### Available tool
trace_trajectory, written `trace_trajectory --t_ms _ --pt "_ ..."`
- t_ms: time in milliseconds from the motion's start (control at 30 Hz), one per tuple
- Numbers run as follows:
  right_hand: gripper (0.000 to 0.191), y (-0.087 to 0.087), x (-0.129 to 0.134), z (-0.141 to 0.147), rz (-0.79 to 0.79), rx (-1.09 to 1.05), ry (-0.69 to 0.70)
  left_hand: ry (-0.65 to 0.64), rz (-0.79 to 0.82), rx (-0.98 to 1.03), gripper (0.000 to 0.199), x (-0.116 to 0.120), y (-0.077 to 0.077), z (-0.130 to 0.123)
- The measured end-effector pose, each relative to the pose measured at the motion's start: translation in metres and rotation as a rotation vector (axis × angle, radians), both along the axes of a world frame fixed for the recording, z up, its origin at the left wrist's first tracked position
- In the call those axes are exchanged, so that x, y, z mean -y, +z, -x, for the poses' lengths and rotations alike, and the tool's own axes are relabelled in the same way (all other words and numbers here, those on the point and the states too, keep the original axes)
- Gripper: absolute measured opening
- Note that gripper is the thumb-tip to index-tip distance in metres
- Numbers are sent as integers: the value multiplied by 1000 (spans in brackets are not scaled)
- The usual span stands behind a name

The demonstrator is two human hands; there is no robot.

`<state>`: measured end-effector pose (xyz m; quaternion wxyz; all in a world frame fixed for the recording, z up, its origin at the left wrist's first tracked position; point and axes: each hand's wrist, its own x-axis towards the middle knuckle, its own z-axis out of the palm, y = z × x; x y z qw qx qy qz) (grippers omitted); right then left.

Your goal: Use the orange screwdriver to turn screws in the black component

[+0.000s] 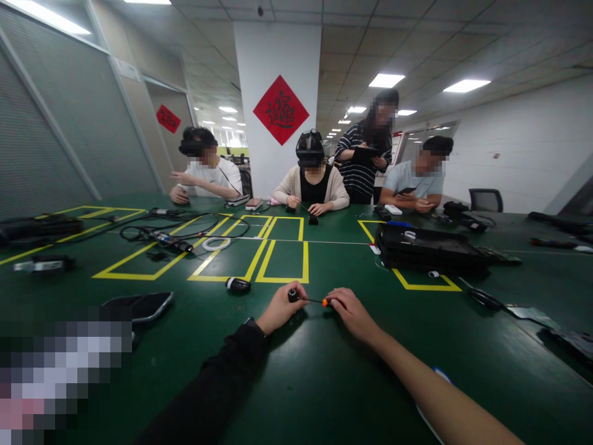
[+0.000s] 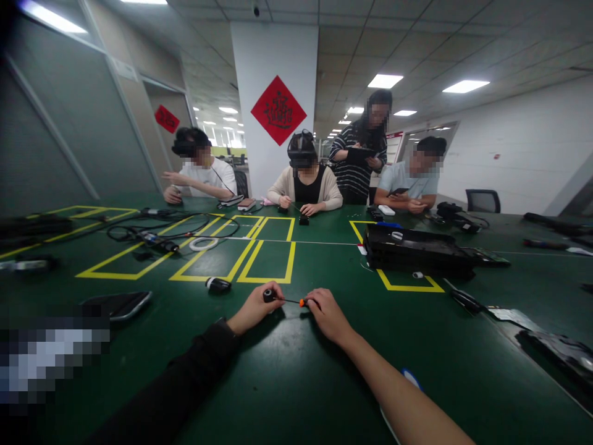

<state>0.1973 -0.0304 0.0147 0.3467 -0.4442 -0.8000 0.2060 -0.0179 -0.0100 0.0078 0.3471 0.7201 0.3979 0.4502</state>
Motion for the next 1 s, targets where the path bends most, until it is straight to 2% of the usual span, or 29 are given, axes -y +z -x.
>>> trace_trajectory --t_ms 133,333,600,767,867,1000 --pt "25 2 -1 0 -34 35 15 -4 -7 -2 10 0 1 0" --pt "15 2 3 0 -3 0 11 0 -4 4 9 0 2 1" --pt "24 5 2 -3 104 -29 10 -7 0 -8 10 -2 -1 2" --pt "31 6 0 -4 48 31 77 -15 -16 -25 12 -3 -4 2" --pt "25 6 1 -3 18 20 68 -10 -26 -33 13 -3 -4 2" --pt "17 5 3 -4 91 -53 63 -49 -29 -57 13 -1 0 2"
